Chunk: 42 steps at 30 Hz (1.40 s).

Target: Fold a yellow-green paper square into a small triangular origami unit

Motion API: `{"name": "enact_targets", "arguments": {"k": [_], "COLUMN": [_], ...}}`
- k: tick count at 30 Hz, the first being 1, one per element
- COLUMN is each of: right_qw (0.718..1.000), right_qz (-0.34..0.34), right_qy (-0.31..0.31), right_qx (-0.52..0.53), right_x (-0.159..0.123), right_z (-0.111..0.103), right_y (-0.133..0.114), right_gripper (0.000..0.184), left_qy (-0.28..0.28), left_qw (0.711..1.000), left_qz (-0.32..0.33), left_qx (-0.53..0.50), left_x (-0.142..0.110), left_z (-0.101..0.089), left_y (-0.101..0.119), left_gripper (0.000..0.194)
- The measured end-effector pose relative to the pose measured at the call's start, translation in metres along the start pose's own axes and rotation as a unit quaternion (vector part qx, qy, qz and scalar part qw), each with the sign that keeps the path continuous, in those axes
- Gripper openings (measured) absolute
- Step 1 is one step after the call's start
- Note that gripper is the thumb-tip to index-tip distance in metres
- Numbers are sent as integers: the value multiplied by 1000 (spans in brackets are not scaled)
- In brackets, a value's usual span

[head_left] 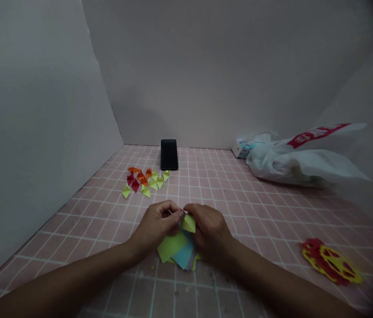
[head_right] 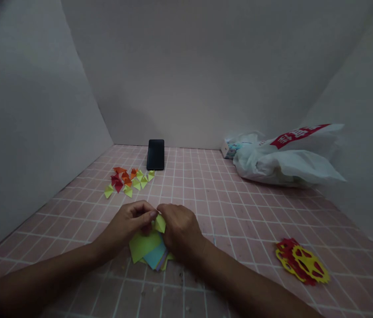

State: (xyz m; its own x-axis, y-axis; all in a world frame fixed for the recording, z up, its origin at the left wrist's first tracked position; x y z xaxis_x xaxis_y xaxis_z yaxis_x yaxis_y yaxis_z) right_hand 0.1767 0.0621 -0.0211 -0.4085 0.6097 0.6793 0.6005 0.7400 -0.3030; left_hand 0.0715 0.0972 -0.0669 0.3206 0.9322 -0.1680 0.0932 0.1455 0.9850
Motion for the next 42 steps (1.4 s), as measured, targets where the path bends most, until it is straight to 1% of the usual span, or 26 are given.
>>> {"name": "enact_targets", "arguments": {"k": [2,7,9,15,20,24,29,33,37,40,42], "right_qw": [999,997,996,985,985,984,982,977,973,977,982], "right_qz": [21,49,55,110,94,103,106,113,125,121,108], "right_qy": [-20,-22,-31,-61,-75,-71,-78,-79,-68,-62,-53], "right_qx": [29,58,66,122,122,129,136,161,181,166,143], "right_x": [-1,-2,-2,-4,-3,-2,-3,-1,1,1,1], "right_z": [3,5,8,18,18,17,18,17,15,15,13], "right_y": [4,11,13,23,19,20,22,23,25,26,25], "right_gripper": [16,16,17,18,19,21,23,27,27,25,24], "left_qy": [-2,-5,-4,-2,-14,-16,-33,-31,-20,-21,-23], "left_qw": [1000,1000,1000,1000,1000,999,999,998,999,999,999], "left_qz": [0,-11,-14,-27,-25,-28,-34,-49,-44,-40,-40], "left_qx": [0,15,17,8,11,9,-6,-18,-22,-23,-27], "left_x": [1,4,5,8,9,11,13,14,16,16,14], "left_z": [-1,-2,-3,-5,-5,-5,-3,-5,-7,-7,-5], "left_y": [-2,-2,-2,-6,-8,-9,-13,-17,-16,-14,-14], "left_gripper": [24,25,26,25,27,28,30,33,31,30,28]}}
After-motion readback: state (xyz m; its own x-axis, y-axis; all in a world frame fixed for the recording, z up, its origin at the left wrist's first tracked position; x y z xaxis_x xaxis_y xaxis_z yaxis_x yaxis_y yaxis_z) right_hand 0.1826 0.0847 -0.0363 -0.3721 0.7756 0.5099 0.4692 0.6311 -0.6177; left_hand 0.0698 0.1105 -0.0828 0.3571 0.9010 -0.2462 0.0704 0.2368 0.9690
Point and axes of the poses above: each hand's wrist, its own x-axis towards the middle knuckle, its own z-axis out of the palm, y = z × x, the point moved 9 cm from there along x, towards the middle knuckle, and after that the axes turned 2 degrees about -z, right-handed, at the moved point
